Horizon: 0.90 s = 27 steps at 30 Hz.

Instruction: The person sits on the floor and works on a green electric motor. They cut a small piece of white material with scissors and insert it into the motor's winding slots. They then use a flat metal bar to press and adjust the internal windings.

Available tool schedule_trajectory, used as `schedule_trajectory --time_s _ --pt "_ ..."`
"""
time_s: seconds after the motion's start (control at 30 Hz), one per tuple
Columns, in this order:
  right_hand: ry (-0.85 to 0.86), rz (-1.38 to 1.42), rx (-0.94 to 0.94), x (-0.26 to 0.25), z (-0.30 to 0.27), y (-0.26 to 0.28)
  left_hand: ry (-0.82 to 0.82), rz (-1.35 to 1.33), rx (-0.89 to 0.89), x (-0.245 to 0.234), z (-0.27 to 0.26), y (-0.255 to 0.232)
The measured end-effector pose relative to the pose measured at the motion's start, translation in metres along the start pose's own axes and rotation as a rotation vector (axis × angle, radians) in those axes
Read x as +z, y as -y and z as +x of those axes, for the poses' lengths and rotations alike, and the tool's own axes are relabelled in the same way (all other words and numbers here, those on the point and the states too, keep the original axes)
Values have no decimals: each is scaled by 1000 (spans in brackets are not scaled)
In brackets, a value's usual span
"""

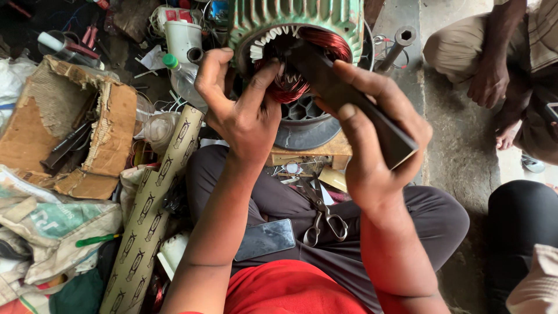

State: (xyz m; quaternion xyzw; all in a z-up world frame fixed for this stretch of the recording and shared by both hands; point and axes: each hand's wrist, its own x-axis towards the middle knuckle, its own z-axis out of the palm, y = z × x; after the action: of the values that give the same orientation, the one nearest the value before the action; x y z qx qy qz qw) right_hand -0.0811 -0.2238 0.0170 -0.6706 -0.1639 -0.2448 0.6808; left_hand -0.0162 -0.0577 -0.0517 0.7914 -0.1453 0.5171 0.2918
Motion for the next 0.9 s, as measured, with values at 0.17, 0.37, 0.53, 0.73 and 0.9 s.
schedule_trajectory --time_s 0.17,0.37,0.53,0.73,0.9 --pt "-18 255 90 -14 1 -10 -78 27 -50 13 -2 11" --pt "-58 453 222 -21 -10 -16 -280 -65 30 17 13 5" --pt "-77 547 268 -25 -14 -28 -196 -33 -68 16 13 -3" --pt "-88 651 229 -15 -12 -37 -80 -70 -33 24 -2 15" --pt "-64 292 134 -2 -7 -38 -69 -217 -19 31 -6 24"
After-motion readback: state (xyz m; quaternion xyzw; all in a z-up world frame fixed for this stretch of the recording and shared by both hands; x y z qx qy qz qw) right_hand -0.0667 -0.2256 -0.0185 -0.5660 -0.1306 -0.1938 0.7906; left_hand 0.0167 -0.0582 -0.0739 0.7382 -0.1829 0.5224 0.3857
